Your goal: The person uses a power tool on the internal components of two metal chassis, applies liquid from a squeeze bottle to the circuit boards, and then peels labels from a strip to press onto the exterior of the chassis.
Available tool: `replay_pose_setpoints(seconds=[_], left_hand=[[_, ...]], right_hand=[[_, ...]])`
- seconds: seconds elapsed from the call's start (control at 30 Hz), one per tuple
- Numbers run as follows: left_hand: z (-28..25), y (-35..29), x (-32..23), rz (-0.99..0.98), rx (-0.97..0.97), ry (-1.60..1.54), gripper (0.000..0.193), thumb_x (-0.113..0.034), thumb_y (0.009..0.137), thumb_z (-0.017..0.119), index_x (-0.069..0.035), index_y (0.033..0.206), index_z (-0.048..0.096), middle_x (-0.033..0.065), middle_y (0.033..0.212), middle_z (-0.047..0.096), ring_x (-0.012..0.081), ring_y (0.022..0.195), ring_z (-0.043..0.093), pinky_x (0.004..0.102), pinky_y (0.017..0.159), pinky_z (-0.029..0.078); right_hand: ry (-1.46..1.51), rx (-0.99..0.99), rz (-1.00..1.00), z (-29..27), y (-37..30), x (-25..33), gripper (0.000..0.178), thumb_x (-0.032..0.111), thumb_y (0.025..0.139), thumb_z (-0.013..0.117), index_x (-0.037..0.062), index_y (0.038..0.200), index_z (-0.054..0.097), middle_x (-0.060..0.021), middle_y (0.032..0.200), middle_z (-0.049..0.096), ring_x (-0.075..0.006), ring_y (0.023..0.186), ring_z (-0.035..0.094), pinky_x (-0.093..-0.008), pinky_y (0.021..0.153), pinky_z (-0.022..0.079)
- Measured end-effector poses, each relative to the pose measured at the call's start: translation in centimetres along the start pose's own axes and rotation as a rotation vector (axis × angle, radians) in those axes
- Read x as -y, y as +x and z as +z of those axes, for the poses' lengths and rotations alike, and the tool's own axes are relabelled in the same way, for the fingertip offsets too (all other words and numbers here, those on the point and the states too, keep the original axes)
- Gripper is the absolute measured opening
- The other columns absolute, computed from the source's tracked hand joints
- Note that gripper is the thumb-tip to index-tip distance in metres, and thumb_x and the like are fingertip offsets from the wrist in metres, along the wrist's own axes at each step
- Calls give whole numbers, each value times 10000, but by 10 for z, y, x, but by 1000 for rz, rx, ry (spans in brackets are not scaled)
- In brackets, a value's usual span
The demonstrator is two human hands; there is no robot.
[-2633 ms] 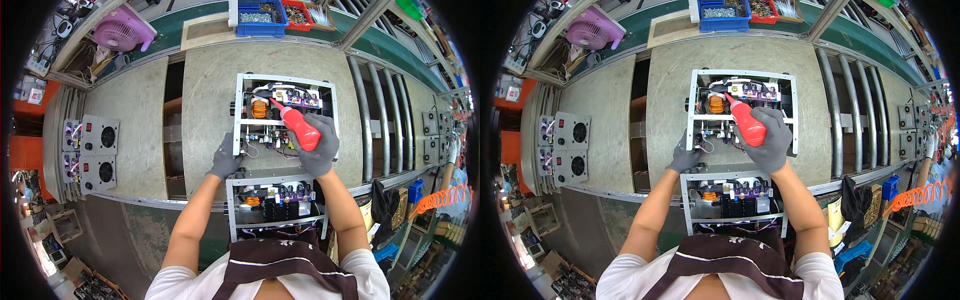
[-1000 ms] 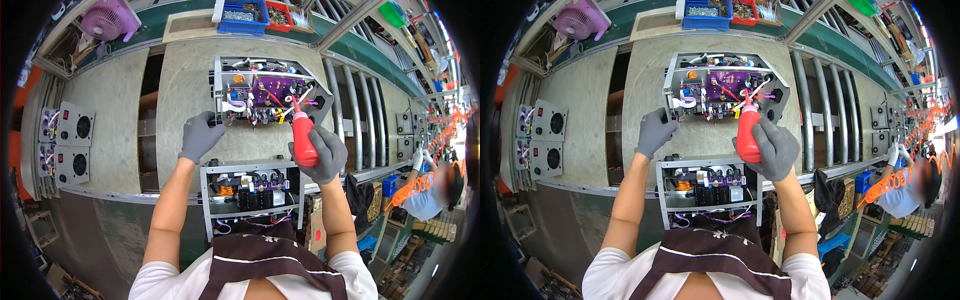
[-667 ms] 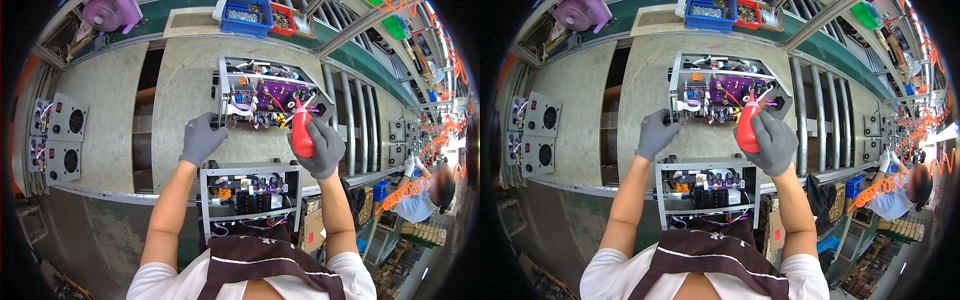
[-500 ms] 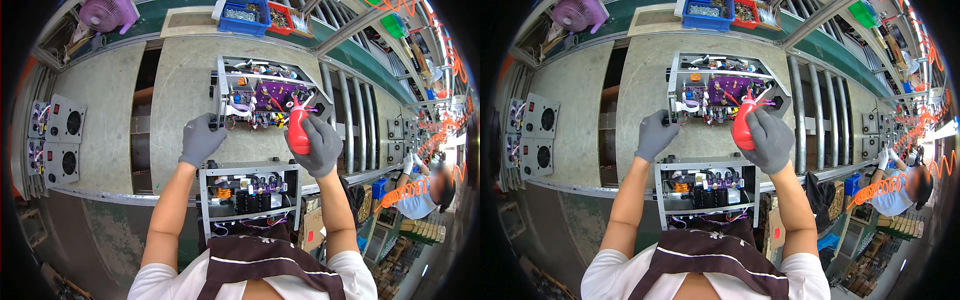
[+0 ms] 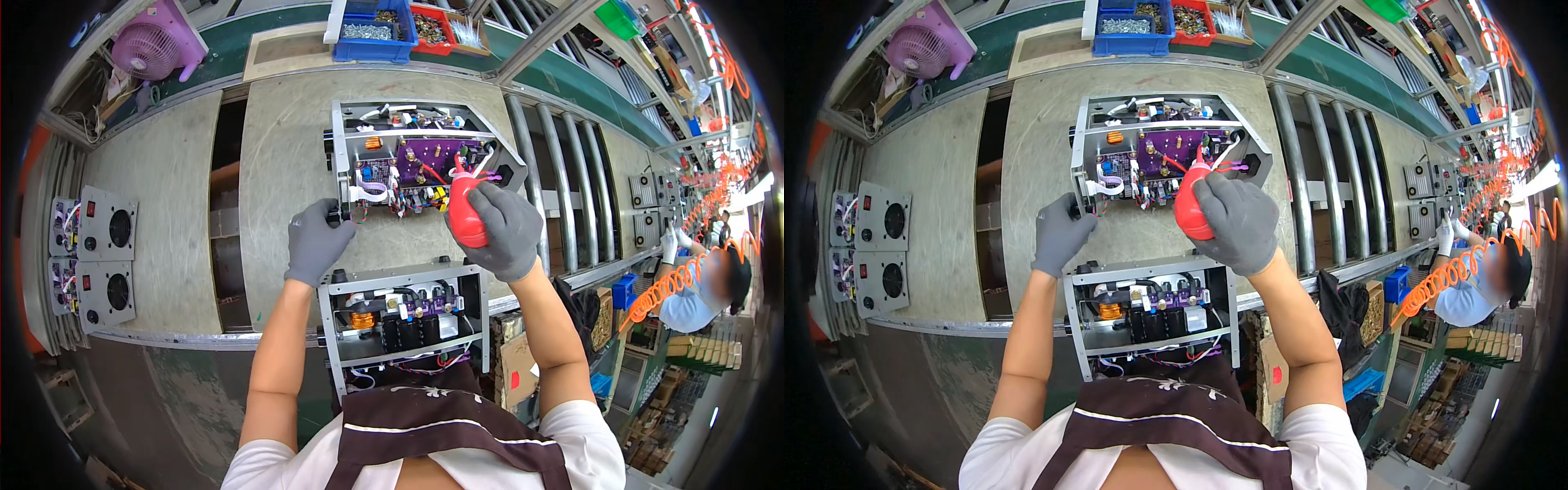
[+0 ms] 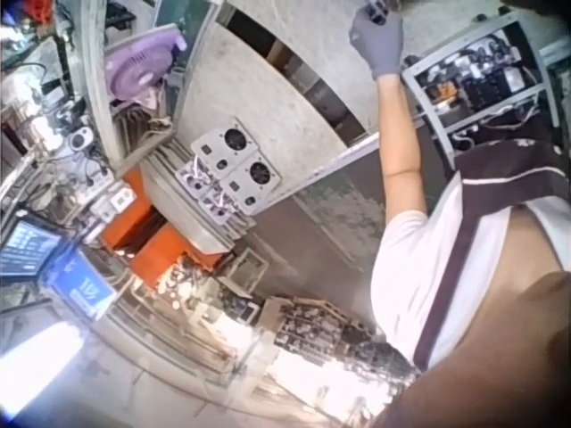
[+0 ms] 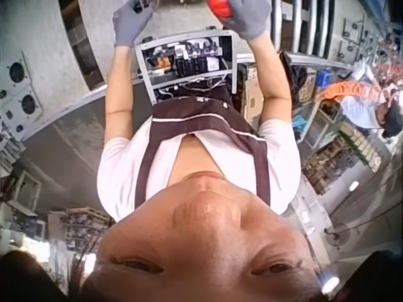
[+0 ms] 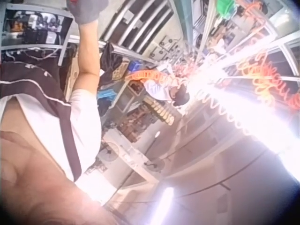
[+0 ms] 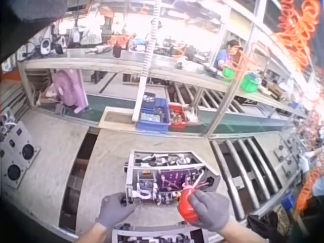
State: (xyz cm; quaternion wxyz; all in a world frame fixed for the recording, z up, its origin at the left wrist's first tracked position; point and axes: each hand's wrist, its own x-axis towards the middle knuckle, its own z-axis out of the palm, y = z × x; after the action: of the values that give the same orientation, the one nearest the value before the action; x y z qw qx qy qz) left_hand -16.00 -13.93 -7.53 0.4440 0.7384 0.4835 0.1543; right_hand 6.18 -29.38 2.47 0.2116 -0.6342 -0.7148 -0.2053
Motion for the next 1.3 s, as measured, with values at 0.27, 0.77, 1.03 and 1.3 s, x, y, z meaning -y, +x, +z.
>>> replay_pose_setpoints(seconds=[0.27,0.77,1.03,1.3], left_hand=[[3,-2,7,-12,12,-18,412,-260,680,659,24,978,676,175,830,697,292,778,688,374,737,529],[-14,25,-20,-77,77,-189,278,-154,719,617,95,837,653,104,665,624,154,514,598,285,461,497],[-8,15,-22,-108,62,-220,287,-115,714,612,107,896,626,110,723,607,150,570,582,278,459,516],[-6,12,-16,-102,49,-244,265,-114,714,622,96,875,621,104,726,605,145,586,579,281,460,518]], right_hand=[[17,36,99,-13,-3,11,513,158,592,828,66,1046,608,-126,985,643,-304,782,651,-362,664,528],[516,-762,972,-17,-73,-30,280,124,754,759,9,959,606,-54,890,610,-132,813,567,-270,773,458],[487,-559,920,7,-58,-51,320,185,713,822,25,883,604,-72,811,616,-145,712,593,-281,653,482],[516,-440,836,13,-46,-57,291,131,724,805,14,913,617,-65,821,615,-138,738,584,-275,675,476]])
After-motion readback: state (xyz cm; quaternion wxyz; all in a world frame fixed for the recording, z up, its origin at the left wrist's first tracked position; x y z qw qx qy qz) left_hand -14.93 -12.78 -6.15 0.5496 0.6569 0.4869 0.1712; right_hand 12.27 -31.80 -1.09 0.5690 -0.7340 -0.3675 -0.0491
